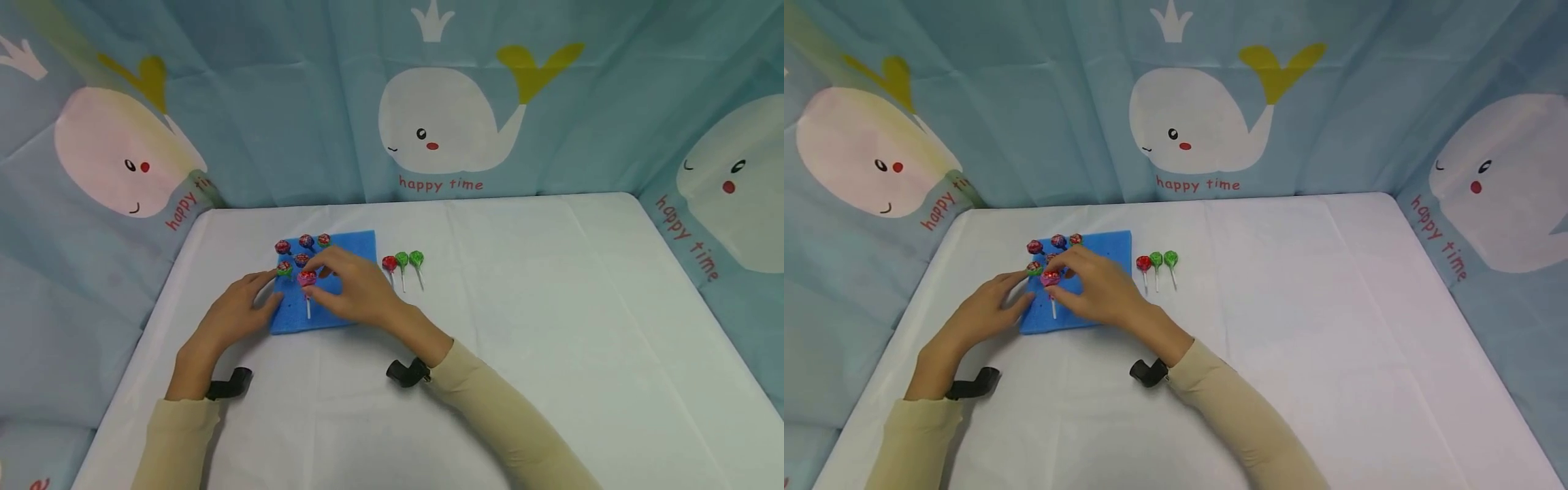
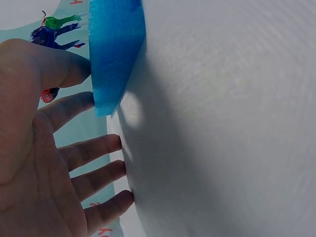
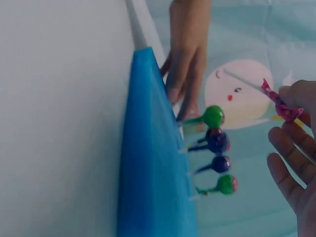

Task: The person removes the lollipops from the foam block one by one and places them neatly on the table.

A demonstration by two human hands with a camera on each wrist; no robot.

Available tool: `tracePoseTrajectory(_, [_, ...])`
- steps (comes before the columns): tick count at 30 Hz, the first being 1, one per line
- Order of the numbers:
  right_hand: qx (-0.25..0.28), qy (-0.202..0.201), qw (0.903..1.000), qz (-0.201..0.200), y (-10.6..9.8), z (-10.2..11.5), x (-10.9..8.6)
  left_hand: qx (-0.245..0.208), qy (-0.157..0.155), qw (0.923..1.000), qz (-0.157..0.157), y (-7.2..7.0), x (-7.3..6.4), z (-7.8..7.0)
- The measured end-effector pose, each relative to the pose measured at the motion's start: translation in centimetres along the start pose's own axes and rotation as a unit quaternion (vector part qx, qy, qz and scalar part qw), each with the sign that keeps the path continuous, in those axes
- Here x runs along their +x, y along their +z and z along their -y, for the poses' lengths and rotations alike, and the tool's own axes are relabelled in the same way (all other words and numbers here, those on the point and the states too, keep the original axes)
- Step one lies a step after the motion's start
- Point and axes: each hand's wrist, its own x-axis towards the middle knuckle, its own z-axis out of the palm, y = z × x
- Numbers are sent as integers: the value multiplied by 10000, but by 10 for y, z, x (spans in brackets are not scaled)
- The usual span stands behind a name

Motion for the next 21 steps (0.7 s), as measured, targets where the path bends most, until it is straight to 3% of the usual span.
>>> tracePoseTrajectory(10, [724, 76, 9968, -344, -37, -20, -14, 32, -39, 10000, -40, -2, -4, -2])
tracePoseTrajectory(14, [777, 121, 9959, -453, -51, -30, -22, 39, -49, 10000, -32, -1, -5, -1])
tracePoseTrajectory(21, [925, 690, 9916, -585, -78, -47, -38, 6, -23, 10000, -4, 0, -3, -5])
